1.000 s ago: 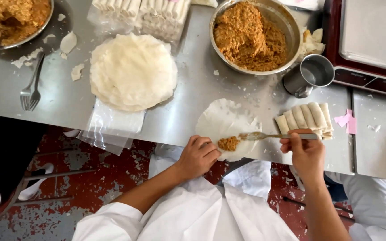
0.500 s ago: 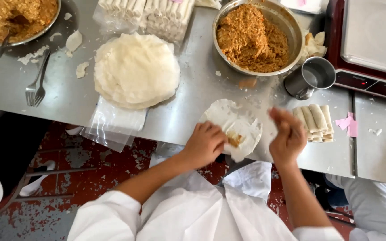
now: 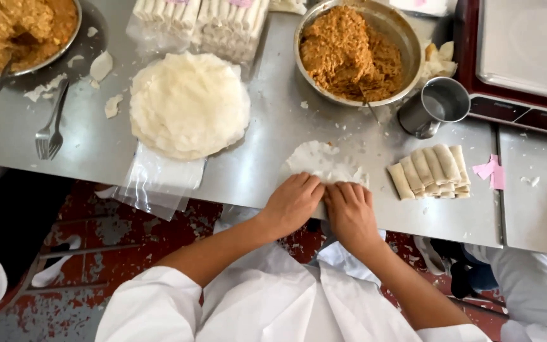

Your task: Assembling and rolling food items using wrappers and filling on a production table

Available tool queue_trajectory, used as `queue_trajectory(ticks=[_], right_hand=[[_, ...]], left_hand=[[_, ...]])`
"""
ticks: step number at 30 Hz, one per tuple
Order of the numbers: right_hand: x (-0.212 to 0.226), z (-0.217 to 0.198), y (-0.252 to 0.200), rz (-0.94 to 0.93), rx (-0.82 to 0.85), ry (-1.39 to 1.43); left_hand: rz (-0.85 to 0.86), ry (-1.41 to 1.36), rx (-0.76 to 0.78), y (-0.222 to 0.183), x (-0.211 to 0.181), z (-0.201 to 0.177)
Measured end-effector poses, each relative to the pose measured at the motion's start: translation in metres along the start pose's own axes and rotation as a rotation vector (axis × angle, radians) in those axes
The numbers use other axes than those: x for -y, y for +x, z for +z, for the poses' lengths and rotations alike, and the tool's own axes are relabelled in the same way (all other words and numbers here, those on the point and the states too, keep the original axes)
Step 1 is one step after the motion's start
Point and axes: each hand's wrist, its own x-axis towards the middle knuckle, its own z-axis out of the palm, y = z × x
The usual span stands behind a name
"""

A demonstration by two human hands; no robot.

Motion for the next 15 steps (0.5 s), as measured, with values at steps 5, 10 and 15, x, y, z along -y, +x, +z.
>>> queue_trajectory(ticks=[5, 10, 15], right_hand=[[-0.004, -0.004, -0.016, 0.077, 0.040, 0.111], [-0.041, 0.012, -0.025, 0.330, 0.076, 0.199], [-0.054, 0.019, -0.021, 0.273, -0.184, 0.056]], left_hand=[[-0.030, -0.075, 0.126, -0.007, 0.003, -0.021], [-0.231, -0.239, 0.214, -0.020, 0.031, -0.005], [-0.285, 0.149, -0.127, -0.022, 0.034, -0.005]])
